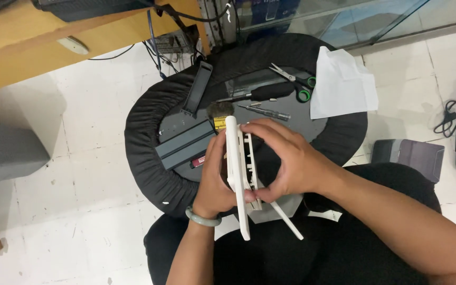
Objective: Disassembling a wireless router and cleaning its internal circuit board using a screwdriver and a brush
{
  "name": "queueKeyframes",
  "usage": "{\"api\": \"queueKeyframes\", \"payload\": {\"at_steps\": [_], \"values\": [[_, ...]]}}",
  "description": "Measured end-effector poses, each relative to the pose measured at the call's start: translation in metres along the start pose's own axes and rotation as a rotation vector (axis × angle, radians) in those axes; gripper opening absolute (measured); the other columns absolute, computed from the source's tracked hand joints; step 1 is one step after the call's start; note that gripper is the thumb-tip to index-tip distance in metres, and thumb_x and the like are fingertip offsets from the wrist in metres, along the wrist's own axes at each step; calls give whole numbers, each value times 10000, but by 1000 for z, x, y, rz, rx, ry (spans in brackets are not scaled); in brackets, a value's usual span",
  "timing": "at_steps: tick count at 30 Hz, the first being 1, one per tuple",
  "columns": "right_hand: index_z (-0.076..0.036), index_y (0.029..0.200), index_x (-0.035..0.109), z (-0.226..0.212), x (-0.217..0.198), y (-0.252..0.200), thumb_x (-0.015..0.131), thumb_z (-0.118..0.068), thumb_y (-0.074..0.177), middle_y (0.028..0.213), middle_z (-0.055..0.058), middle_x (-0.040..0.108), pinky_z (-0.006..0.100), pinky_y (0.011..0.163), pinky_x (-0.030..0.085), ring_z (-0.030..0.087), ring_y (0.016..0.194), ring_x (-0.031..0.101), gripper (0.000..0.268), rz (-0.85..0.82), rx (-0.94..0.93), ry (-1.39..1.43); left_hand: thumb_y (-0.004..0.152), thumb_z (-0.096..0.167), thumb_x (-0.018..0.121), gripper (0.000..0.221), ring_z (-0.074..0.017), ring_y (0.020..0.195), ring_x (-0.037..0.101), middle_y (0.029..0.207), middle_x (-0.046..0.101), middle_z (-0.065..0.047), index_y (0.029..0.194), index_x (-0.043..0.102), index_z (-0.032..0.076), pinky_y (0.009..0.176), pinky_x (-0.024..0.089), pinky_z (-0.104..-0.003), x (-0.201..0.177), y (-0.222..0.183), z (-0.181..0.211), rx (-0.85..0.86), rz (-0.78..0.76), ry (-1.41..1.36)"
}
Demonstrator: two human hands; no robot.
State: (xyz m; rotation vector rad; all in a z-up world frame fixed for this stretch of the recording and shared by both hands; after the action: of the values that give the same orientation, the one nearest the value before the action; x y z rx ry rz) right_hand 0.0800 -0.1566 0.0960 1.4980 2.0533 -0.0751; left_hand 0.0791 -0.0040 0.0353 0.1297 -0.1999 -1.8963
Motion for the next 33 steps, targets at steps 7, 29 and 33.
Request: {"api": "queueKeyframes", "payload": {"at_steps": [7, 29, 33], "values": [[18, 1385, 547, -9, -5, -10, 989, -546, 475, 1367, 223, 601, 484, 1069, 485, 402, 1279, 620, 1158, 52, 11, 0, 442, 587, 977, 1381, -275, 1125, 513, 1271, 513, -214, 1500, 386, -75, 1004, 493, -479, 4, -3, 7, 27, 0, -107], [-125, 1407, 610, -61, 28, -36, 631, -60, 997, 1483, 131, 560, 537, 1078, 531, 445, 1314, 586, 416, -154, -761, -311, 982, 576, 467, 879, -411, 1254, 516, 1560, 300, -316, 1646, 119, 116, 920, 558, -571, 23, -33, -69, -590, 37, -886], [-229, 1436, 603, -52, 31, -33, 490, 29, 955, 1570, 106, 493, 632, 1217, 247, 413, 1465, 440, 558, -276, -581, -185, 947, 400, 603, 905, -370, 1269, 449, 1601, 238, -345, 1648, 115, 101, 1012, 469, -524, 2, -21, -30, -452, 167, -598]]}}
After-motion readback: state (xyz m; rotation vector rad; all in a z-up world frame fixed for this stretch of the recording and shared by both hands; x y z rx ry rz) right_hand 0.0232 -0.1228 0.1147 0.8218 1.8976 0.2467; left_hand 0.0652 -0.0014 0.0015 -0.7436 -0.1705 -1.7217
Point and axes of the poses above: each hand's wrist, its own y-axis towards the middle knuckle, its own x-axis out of the palm, z = x × y, the point moved 8 cm from there along y, towards the middle knuckle
